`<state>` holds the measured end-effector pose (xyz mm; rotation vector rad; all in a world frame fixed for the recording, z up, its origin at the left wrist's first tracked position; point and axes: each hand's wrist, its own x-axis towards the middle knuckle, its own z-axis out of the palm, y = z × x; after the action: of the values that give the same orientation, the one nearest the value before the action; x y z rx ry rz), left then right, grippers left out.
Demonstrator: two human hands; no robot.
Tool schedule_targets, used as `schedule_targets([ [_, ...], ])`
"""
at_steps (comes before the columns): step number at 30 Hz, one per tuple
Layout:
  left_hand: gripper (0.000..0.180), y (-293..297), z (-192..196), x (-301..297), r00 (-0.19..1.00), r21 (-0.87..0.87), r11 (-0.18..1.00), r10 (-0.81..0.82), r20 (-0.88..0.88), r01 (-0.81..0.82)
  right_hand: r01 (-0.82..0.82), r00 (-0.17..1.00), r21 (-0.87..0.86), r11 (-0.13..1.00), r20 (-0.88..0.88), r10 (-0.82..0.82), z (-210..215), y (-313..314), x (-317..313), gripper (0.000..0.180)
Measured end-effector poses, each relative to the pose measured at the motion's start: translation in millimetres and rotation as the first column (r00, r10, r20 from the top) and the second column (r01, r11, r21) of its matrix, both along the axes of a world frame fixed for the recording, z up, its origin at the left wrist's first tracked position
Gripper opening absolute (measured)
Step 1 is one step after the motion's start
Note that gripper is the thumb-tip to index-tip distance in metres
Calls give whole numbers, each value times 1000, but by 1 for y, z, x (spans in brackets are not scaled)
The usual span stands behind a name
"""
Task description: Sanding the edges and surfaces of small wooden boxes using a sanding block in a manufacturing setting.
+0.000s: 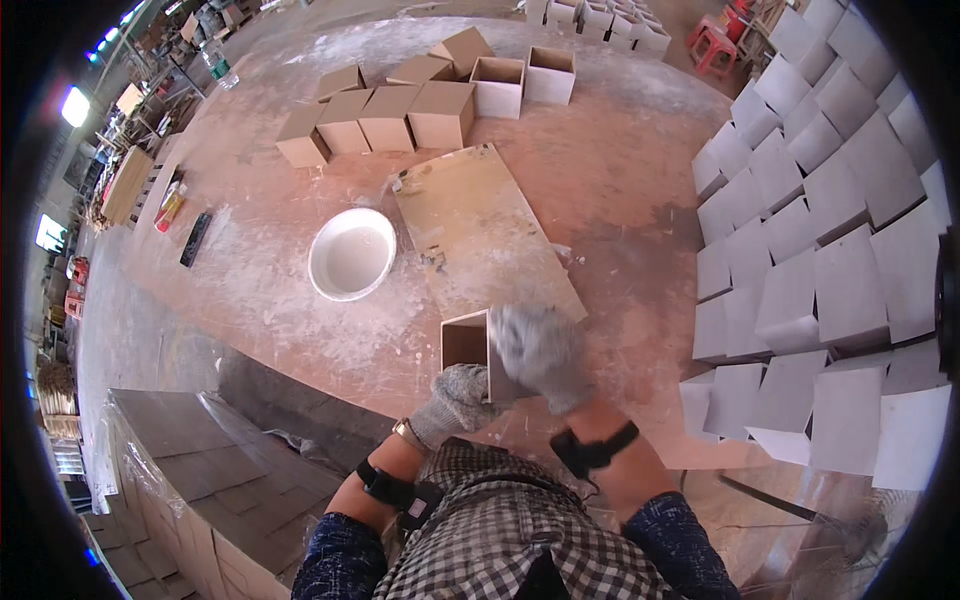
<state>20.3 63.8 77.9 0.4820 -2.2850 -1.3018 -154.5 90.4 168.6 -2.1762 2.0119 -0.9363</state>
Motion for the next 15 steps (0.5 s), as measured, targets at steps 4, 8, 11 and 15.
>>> schedule_targets([
  [4, 34, 0, 23, -7, 996, -155, 986, -47, 72, 57, 180, 983, -103, 978, -4, -181, -12, -8, -5, 12],
  [8, 36, 4, 7, 6, 998, -184, 983, 24, 56, -14, -115, 987, -116, 987, -124, 101, -3, 49, 26, 10],
  [11, 36, -3, 22, 1, 984, -130, 991, -19, 176, 42, -88, 993, -31, 996, 76, 91, 11, 45, 29, 10],
  [15, 32, -6, 17, -6, 997, -144, 989, -10, 79, 21, 121, 993, 27, 992, 0, -121, 4, -26, 7, 20],
])
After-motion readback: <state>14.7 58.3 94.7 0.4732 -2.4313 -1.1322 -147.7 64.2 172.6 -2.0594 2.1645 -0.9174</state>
